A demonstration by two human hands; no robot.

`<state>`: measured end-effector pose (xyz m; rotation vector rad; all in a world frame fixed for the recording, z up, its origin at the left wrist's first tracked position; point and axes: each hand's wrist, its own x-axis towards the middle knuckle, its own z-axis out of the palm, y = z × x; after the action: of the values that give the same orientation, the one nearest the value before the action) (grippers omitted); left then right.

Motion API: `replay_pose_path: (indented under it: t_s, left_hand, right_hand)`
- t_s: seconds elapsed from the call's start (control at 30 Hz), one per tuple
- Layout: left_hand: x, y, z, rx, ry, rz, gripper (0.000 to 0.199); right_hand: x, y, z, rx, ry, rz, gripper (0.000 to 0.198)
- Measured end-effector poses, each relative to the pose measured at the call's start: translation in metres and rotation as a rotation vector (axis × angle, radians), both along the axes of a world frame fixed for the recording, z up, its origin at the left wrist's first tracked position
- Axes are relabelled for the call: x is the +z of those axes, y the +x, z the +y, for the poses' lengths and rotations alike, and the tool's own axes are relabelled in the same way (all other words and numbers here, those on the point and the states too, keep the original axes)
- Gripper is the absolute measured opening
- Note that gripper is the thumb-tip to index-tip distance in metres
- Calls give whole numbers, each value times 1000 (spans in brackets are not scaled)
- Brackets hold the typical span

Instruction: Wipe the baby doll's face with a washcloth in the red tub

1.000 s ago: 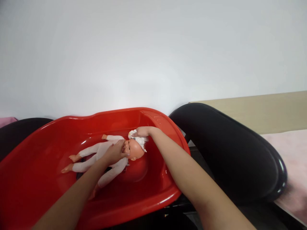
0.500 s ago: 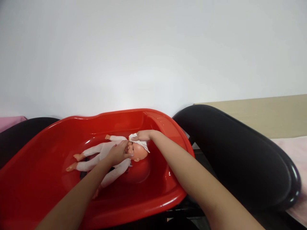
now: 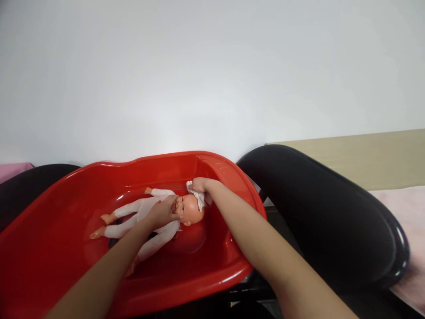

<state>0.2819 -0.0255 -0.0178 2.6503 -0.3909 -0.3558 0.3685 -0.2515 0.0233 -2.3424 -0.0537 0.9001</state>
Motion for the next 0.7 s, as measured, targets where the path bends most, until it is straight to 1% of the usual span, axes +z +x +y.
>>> replay_pose_path:
  t_s: [0.03, 0.1, 0.13, 0.17, 0.23, 0.33, 0.5, 0.6, 0.7]
  left_hand:
    - [1, 0, -1, 5, 1, 4, 47]
    - [4, -2, -2, 12, -3, 10, 52]
    - [5, -2, -2, 11, -10, 15, 55]
    - [6, -3, -2, 10, -19, 17, 57]
    - [6, -4, -2, 9, -36, 5, 54]
    - [4, -4, -2, 6, -44, -20, 50]
    - [1, -4, -1, -6, -24, -22, 55]
    - [2, -5, -1, 0, -69, -25, 51]
    - [4, -6, -1, -5, -70, -26, 45]
  right_hand:
    - [3, 2, 1, 46, 32, -79, 36]
    - [8, 5, 3, 233, 101, -245, 40]
    - [9, 6, 4, 329, 129, -282, 43]
    - [10, 7, 5, 400, 148, -283, 45]
    - [10, 7, 5, 470, 147, -219, 48]
    - [7, 6, 6, 479, 62, -132, 50]
    - [-1, 6, 7, 423, -58, -88, 65]
    - [-3, 2, 6, 335, -83, -68, 72]
    - [-5, -2, 5, 277, -77, -51, 72]
